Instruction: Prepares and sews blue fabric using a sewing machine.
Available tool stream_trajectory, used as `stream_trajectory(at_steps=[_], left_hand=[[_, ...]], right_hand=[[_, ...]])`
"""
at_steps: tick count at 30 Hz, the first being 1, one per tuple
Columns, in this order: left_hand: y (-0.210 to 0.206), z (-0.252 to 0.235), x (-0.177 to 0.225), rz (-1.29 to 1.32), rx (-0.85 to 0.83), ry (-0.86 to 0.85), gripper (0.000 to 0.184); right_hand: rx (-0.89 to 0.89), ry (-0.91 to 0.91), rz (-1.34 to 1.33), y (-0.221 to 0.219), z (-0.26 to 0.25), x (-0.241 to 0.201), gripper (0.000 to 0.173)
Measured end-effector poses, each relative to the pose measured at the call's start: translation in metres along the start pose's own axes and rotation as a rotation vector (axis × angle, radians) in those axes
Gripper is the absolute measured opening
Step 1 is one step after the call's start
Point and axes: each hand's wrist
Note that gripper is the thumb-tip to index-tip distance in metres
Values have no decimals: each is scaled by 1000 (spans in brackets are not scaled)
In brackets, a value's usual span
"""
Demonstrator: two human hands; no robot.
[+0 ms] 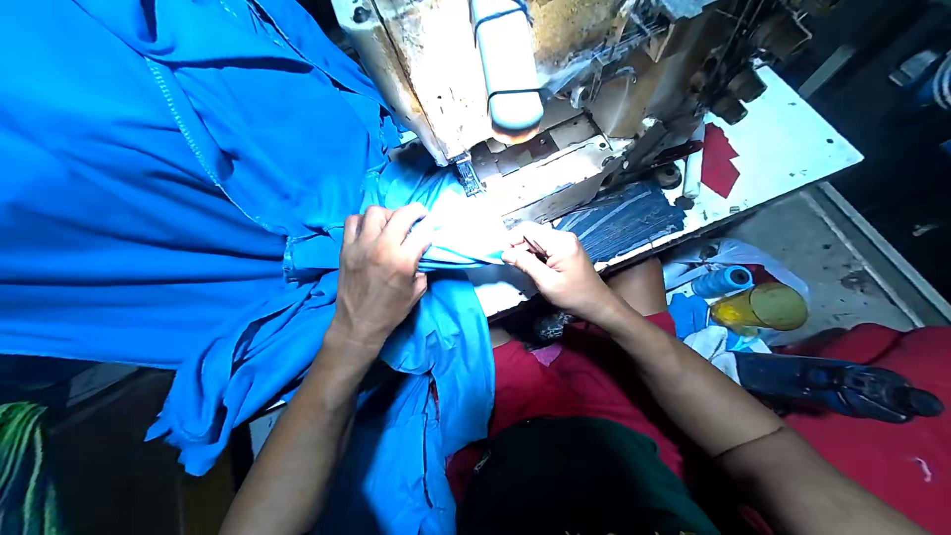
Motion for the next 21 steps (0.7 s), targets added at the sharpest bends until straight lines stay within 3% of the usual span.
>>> stream_trajectory(at_steps=[8, 12, 16, 19, 21], left_hand=[[13, -24, -15, 191, -73, -111, 28], [18, -34, -29, 181, -151, -74, 64], [36, -41, -76, -10, -256, 17, 73], [56, -40, -92, 155, -231, -7, 54], [73, -41, -73, 395, -142, -75, 38]], right_hand=[[102, 38, 59, -16, -22, 2, 10], [113, 40, 14, -19, -22, 4, 13], [115, 64, -43, -22, -31, 15, 13], [94, 73, -15, -20, -41, 15, 13], [43, 90, 66, -15, -42, 8, 14]])
Point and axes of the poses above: each hand's wrist, its own z-axis away from the middle knuckle, its own y-axis out of the back of the hand, x = y × z, and after that the axes turned 12 degrees about x, right-handed
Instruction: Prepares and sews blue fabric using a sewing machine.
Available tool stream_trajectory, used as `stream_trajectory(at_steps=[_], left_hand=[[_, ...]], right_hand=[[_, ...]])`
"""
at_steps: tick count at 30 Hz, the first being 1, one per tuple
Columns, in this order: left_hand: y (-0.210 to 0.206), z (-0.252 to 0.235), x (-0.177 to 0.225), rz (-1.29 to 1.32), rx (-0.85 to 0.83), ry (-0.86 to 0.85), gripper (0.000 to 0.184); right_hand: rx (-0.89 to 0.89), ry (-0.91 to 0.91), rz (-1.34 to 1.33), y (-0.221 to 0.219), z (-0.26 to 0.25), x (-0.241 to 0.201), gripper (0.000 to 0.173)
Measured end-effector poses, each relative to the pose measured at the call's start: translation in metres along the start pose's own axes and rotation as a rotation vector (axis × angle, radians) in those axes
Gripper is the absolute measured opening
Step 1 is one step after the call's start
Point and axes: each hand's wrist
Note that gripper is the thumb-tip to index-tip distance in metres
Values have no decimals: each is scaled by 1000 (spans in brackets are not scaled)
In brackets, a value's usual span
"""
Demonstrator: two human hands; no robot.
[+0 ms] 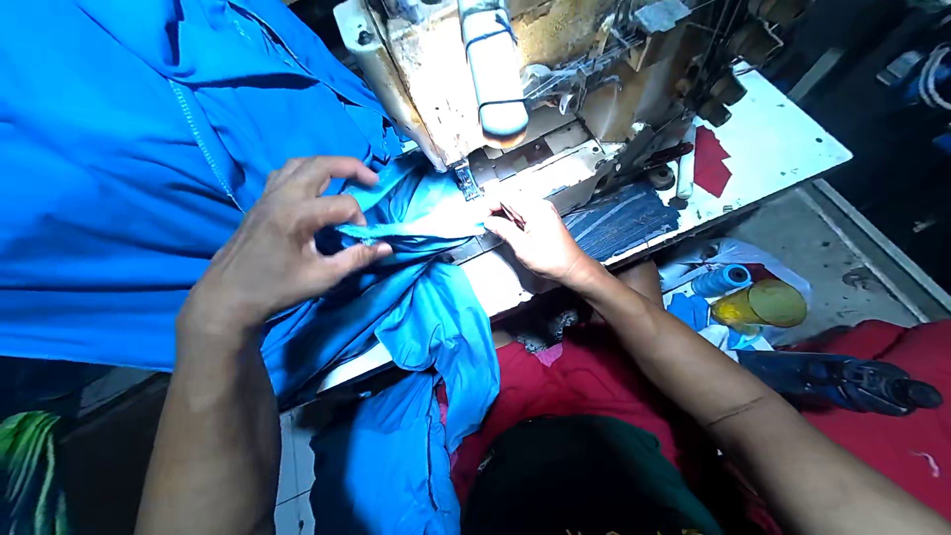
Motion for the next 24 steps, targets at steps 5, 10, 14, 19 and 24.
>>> stream_trajectory(at_steps=[5, 10, 14, 19, 24], left_hand=[[-13, 13, 70, 296, 108, -154, 20], [-67, 29, 89, 363, 147, -90, 25], [-101, 36, 72, -125, 14, -86, 45], [-105, 35, 64, -301, 15, -41, 12], [-95, 18, 55, -340, 5, -30, 16]], right_hand=[[-356, -15, -241, 22, -8, -27, 11], [-374, 126, -242, 36, 28, -48, 9], [-241, 12, -131, 41, 67, -35, 12], [-136, -129, -95, 38, 81, -32, 14], [-69, -135, -57, 27, 65, -25, 11]])
Point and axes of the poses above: each hand's wrist, its own z-axis away from the middle knuckle, its own y-axis out of the back of the hand, x = y × z, and after that the axes turned 12 degrees about x, right-handed
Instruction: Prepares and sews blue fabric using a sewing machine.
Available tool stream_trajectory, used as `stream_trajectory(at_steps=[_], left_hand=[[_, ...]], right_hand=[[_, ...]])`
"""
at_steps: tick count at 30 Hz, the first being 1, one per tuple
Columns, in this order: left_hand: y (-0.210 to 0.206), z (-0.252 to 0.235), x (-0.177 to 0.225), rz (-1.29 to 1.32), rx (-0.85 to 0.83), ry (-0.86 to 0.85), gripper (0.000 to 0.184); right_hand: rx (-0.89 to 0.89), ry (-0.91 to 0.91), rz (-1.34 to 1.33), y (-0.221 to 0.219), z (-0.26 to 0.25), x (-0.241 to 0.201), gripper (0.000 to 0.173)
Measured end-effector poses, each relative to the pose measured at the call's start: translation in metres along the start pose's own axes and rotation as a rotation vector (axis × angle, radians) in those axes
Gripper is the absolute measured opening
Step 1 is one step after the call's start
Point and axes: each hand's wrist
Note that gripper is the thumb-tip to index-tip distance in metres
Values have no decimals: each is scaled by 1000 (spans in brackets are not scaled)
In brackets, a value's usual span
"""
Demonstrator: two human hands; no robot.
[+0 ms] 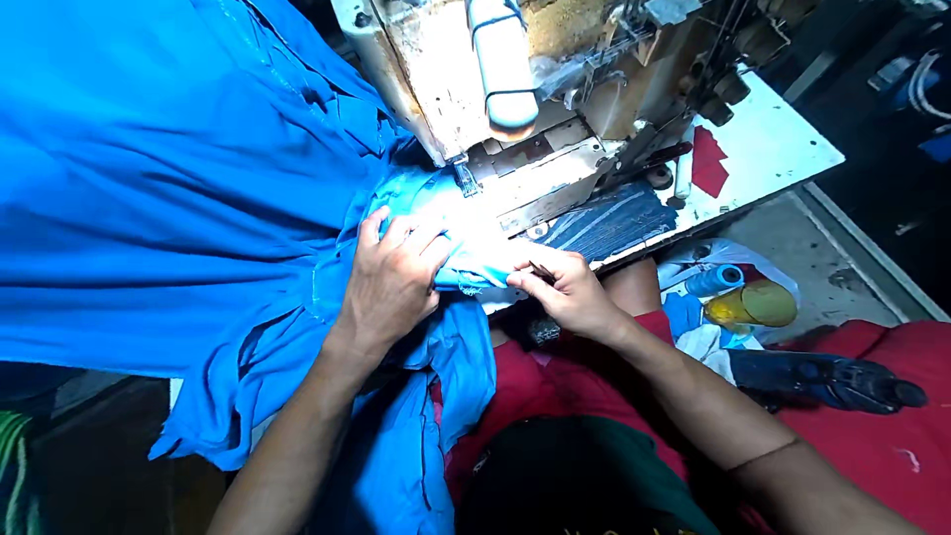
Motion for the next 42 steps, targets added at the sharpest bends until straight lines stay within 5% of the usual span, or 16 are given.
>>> stream_trajectory(at_steps=[12, 15, 20, 26, 32, 36, 39, 42], left_hand=[[16, -29, -36, 45, 15, -71, 35], [32, -28, -39, 62, -90, 39, 67], [52, -18, -78, -78, -282, 259, 81], [66, -5, -70, 349, 101, 100, 32], [55, 7, -12, 681, 228, -59, 18], [33, 6, 13, 864, 246, -103, 14], [11, 7, 23, 823, 355, -74, 15], [-12, 12, 18, 377, 317, -79, 35]], right_hand=[[125, 26, 43, -22, -44, 6, 8], [144, 83, 39, -25, -47, 10, 9], [143, 121, 54, -24, -48, 13, 10], [73, 189, 83, -24, -75, 24, 15], [-285, 149, -126, 2, -59, -25, 13], [-320, 401, -116, 0, -38, -35, 16], [-214, 403, -92, -1, -18, -25, 17], [-141, 313, -100, 5, -3, -19, 16]])
Point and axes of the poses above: each hand's wrist, its own z-axis away from the middle knuckle, its own y-axis out of the back of the hand, x = y × z, and after that the axes turned 12 degrees about x, right-handed
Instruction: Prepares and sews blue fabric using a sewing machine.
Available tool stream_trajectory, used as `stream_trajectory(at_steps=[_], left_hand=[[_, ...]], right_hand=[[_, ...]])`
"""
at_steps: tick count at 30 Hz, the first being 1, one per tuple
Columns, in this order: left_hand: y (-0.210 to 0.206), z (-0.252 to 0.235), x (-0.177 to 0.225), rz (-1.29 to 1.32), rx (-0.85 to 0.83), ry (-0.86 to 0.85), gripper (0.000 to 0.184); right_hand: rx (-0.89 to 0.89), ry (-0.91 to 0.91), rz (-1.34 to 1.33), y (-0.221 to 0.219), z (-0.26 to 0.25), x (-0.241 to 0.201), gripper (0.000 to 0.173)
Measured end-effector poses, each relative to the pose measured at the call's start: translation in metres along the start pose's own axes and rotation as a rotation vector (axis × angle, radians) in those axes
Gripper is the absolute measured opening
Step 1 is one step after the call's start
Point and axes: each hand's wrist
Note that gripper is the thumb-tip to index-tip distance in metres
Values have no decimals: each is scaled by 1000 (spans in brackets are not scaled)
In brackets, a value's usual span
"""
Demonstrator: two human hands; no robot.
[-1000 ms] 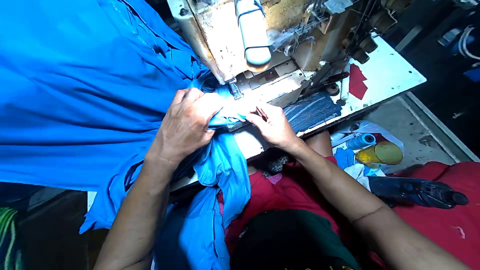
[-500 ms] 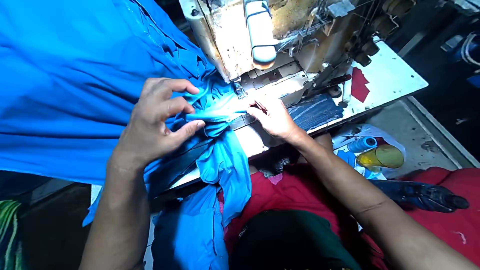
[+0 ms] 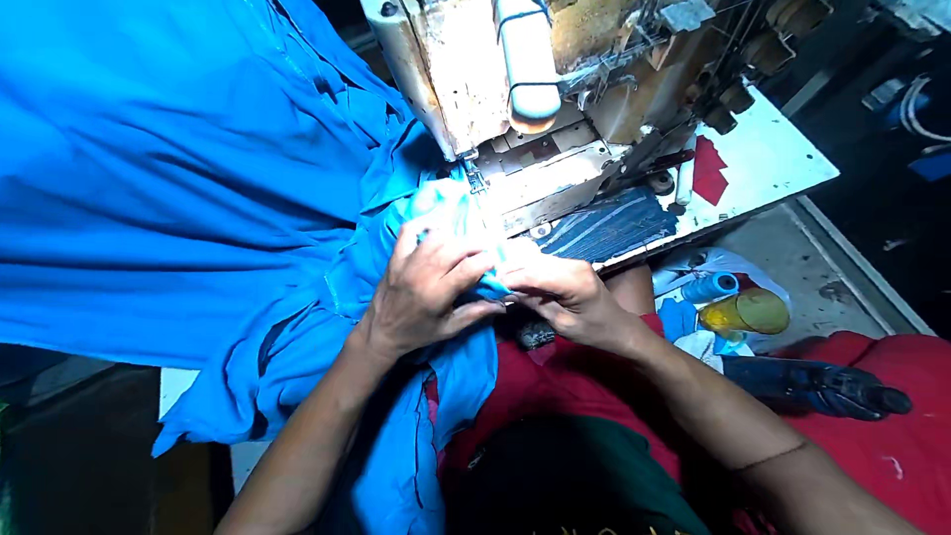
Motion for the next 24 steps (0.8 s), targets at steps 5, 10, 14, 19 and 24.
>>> stream_trajectory(at_steps=[5, 10, 14, 19, 24], left_hand=[[-7, 9, -11, -357, -99, 100, 21], [-2, 0, 1, -387, -107, 148, 20], [-4, -7, -11, -399, -81, 164, 22], [-3, -18, -30, -379, -70, 189, 22], [-3, -20, -47, -277, -13, 271, 27]], right_hand=[[95, -132, 55, 3, 22, 2, 10], [138, -209, 65, 2, 24, 2, 10], [189, -244, 115, -2, 13, 12, 9], [217, -232, 116, -9, -9, 33, 6], [219, -270, 139, -14, -22, 37, 6]])
Point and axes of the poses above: each hand's wrist, its own z-axis away from the middle knuckle, its own y-axis out of the back of the hand, x = y × z, and after that the axes turned 12 degrees about x, right-handed
